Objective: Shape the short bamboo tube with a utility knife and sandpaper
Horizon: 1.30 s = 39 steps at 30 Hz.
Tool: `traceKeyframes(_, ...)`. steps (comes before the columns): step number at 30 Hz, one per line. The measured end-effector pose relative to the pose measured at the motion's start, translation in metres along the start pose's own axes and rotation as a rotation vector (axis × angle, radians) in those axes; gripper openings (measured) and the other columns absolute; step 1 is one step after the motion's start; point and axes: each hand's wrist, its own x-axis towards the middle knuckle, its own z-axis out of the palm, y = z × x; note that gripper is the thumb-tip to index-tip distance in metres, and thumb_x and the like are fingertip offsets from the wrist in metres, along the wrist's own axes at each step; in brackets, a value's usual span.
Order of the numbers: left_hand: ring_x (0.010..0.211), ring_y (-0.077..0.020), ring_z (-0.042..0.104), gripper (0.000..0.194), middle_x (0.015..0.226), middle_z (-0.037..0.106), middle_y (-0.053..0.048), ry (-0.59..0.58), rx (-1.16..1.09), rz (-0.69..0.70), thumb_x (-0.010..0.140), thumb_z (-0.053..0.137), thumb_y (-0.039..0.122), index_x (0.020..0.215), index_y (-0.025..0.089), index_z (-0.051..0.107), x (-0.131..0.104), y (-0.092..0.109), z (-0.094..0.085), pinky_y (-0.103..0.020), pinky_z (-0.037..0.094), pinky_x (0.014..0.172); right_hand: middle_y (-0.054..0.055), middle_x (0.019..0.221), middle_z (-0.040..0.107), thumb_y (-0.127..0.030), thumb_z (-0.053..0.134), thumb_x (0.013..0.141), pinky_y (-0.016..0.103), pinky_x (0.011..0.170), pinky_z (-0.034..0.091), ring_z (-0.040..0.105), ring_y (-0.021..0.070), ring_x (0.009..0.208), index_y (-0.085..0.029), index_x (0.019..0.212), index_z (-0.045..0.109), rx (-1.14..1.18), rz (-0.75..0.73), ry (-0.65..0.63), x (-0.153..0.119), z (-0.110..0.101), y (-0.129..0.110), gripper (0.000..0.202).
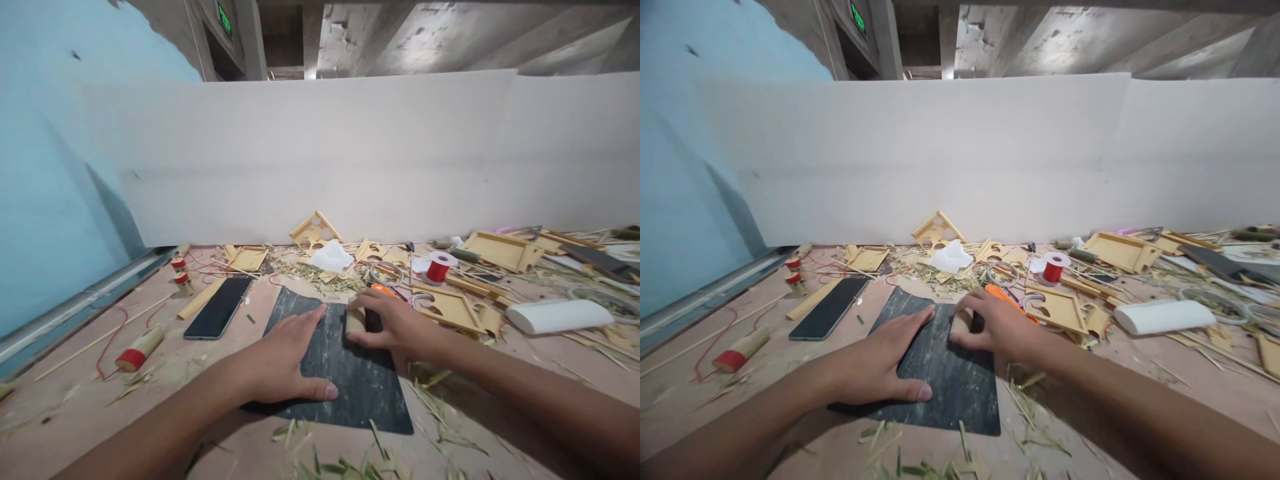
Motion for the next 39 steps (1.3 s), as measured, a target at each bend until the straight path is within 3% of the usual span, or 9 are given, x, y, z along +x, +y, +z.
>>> traceKeyframes(5, 0.157, -0.0429, 0.019, 0.124, 0.173, 0.017, -0.02, -0.034, -0.017, 0.002, 0.078, 0.077, 0.068, 0.168, 0.014, 0.011, -0.001, 0.0012, -0.0012, -0.058, 0.024, 0.126, 0.008, 0.121, 0.065, -0.04, 0.085, 0.077, 0.036, 0.091, 0.054, 0.067, 0.0257, 0.104, -0.024, 0.116, 0.071, 0.069, -0.099, -0.073, 0.0022, 0.0057, 0.0018, 0.044)
traceKeyframes(9, 0.158, -0.0403, 0.019, 0.125, 0.174, 0.015, -0.018, -0.037, 0.011, -0.033, 0.078, 0.077, 0.068, 0.168, 0.013, 0.01, -0.0013, 0.0039, -0.0034, -0.056, 0.024, 0.126, 0.009, 0.115, 0.067, -0.036, 0.078, 0.084, 0.04, 0.093, 0.052, 0.067, 0.0266, 0.102, -0.022, 0.112, 0.07, -0.005, 0.019, 0.054, 0.0045, 0.0048, 0.0046, 0.032)
traceKeyframes(13, 0.158, -0.04, 0.019, 0.126, 0.174, 0.015, -0.018, -0.057, 0.012, -0.036, 0.079, 0.076, 0.069, 0.168, 0.012, 0.009, -0.0008, 0.0035, -0.0023, -0.055, 0.024, 0.127, 0.008, 0.12, 0.066, -0.036, 0.083, 0.077, 0.036, 0.09, 0.053, 0.067, 0.0251, 0.101, -0.024, 0.115, 0.07, 0.039, -0.072, -0.051, 0.0036, 0.0032, 0.0039, 0.042)
traceKeyframes(17, 0.157, -0.0408, 0.022, 0.125, 0.173, 0.019, -0.019, -0.012, 0.012, -0.014, 0.078, 0.076, 0.07, 0.168, 0.013, 0.011, 0.0002, 0.0019, -0.0006, -0.056, 0.026, 0.126, 0.008, 0.107, 0.067, -0.035, 0.075, 0.084, 0.038, 0.087, 0.053, 0.066, 0.0256, 0.095, -0.022, 0.107, 0.069, -0.061, 0.056, 0.058, 0.0038, 0.0017, 0.0022, 0.027)
traceKeyframes(21, 0.157, -0.0404, 0.022, 0.125, 0.173, 0.019, -0.019, -0.03, 0.017, -0.003, 0.079, 0.076, 0.07, 0.168, 0.012, 0.011, 0.0006, 0.0026, -0.0007, -0.055, 0.025, 0.126, 0.008, 0.116, 0.064, -0.034, 0.08, 0.076, 0.037, 0.086, 0.055, 0.067, 0.0247, 0.094, -0.024, 0.113, 0.069, -0.021, -0.019, -0.024, 0.0026, 0.0063, 0.0016, 0.04)
traceKeyframes(29, 0.157, -0.0421, 0.023, 0.124, 0.172, 0.021, -0.019, 0.001, -0.003, 0.002, 0.078, 0.077, 0.069, 0.168, 0.013, 0.013, 0.0018, 0.0004, 0.0017, -0.057, 0.025, 0.126, 0.008, 0.12, 0.064, -0.034, 0.08, 0.078, 0.037, 0.089, 0.054, 0.067, 0.0251, 0.098, -0.025, 0.113, 0.068, -0.017, -0.029, -0.008, 0.0041, 0.008, 0.0052, 0.039)
traceKeyframes(32, 0.157, -0.0417, 0.023, 0.124, 0.172, 0.022, -0.019, 0.011, -0.001, -0.011, 0.078, 0.076, 0.071, 0.168, 0.012, 0.014, 0.0014, 0.0002, 0.0016, -0.056, 0.026, 0.126, 0.008, 0.109, 0.065, -0.033, 0.074, 0.083, 0.039, 0.087, 0.054, 0.067, 0.0256, 0.096, -0.022, 0.108, 0.067, -0.066, 0.073, 0.08, 0.0055, 0.0067, 0.0057, 0.027)
traceKeyframes(36, 0.157, -0.0411, 0.022, 0.126, 0.172, 0.021, -0.02, -0.017, 0.009, -0.005, 0.078, 0.076, 0.07, 0.168, 0.01, 0.012, 0.0007, 0.0014, -0.0001, -0.055, 0.025, 0.126, 0.008, 0.124, 0.063, -0.037, 0.082, 0.076, 0.037, 0.089, 0.054, 0.067, 0.0243, 0.098, -0.025, 0.116, 0.067, 0.022, -0.052, -0.041, 0.0052, 0.0072, 0.0054, 0.043)
traceKeyframes(39, 0.157, -0.0408, 0.023, 0.125, 0.172, 0.021, -0.019, -0.009, 0.015, -0.024, 0.078, 0.076, 0.07, 0.168, 0.012, 0.012, 0.0005, 0.0023, -0.0007, -0.055, 0.026, 0.126, 0.008, 0.111, 0.064, -0.033, 0.075, 0.083, 0.039, 0.09, 0.053, 0.066, 0.0253, 0.097, -0.022, 0.107, 0.067, -0.036, 0.042, 0.064, 0.0055, 0.0062, 0.0062, 0.028)
